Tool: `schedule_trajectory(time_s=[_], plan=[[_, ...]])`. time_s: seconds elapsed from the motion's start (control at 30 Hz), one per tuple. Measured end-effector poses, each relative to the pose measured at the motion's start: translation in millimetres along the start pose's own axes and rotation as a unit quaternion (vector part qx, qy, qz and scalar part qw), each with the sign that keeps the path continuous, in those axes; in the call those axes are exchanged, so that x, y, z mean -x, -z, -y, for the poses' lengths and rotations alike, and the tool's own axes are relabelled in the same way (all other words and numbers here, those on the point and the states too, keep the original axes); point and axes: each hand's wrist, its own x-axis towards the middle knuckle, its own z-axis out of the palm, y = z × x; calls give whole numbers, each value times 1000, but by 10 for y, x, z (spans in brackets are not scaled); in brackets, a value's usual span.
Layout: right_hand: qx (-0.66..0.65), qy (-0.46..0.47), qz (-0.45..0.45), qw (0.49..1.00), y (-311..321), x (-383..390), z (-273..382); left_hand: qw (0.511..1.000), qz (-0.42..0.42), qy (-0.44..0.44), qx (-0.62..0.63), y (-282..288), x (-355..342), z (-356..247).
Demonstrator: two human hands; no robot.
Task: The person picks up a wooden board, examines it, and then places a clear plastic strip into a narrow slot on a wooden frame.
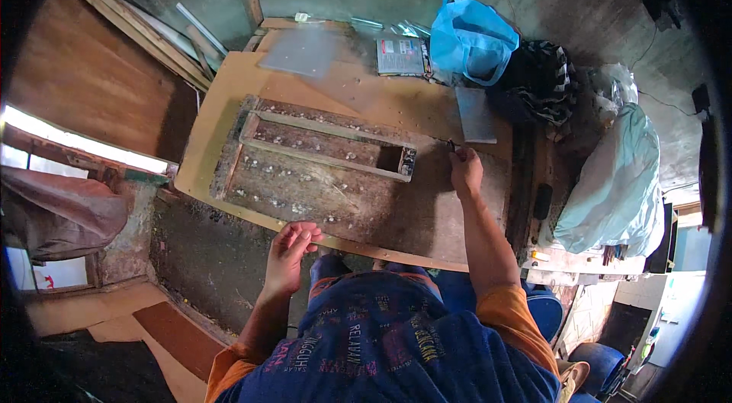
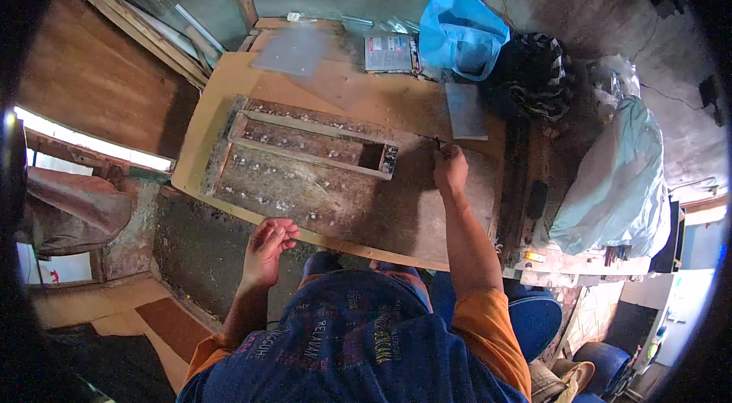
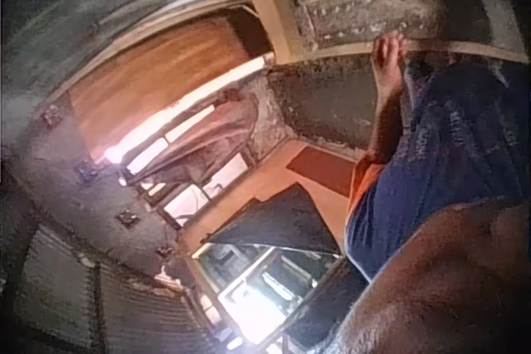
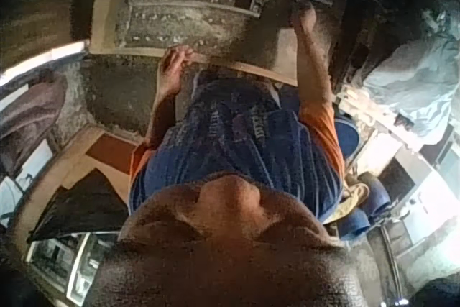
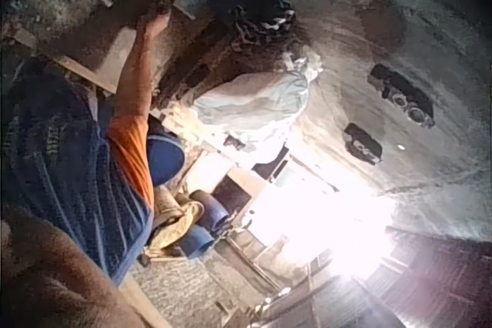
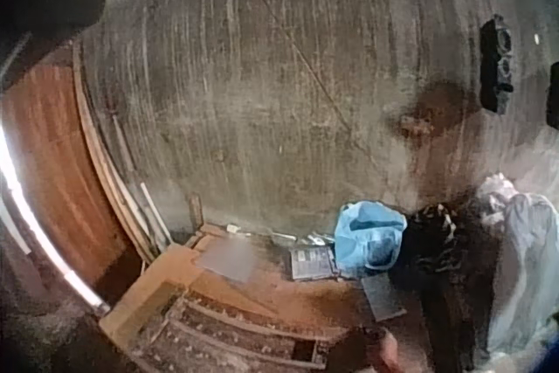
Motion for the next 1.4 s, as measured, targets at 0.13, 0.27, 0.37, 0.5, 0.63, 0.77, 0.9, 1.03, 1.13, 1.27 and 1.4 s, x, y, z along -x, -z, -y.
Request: schedule_trajectory(time_s=[0.13,0.27,0.37,0.5,0.63,0.77,0.9,1.03,1.13,1.27,1.4], plan=[[86,61,-68,992,-78,-91,-190,999,2,2,-32,54,-33,-89],[20,20,-66,997,-11,85,-103,997,0,-14,-77,153,-53,-286],[20,61,-50,997,7,425,13,981,-22,-76,-175,555,-190,-216],[0,132,3,991,-154,892,-119,971,-56,-155,-171,817,-458,-372],[-9,68,9,998,-279,1181,123,886,-101,-231,-390,1112,-886,-541],[-31,81,7,996,-507,1148,80,864,-114,-241,-427,1407,-1452,-485],[-35,81,-19,996,-639,1145,156,829,-118,-225,-498,1606,-1872,-337],[-87,12,0,996,-717,1187,340,785,-112,-194,-577,1575,-1965,-419],[-114,21,-26,993,-802,1150,204,776,-99,-211,-586,1658,-2021,-354],[-173,-12,-17,985,-839,1221,327,793,-78,-215,-565,1695,-1977,-386],[-189,2,-29,981,-856,1243,411,810,-57,-236,-534,1763,-1985,-434]])
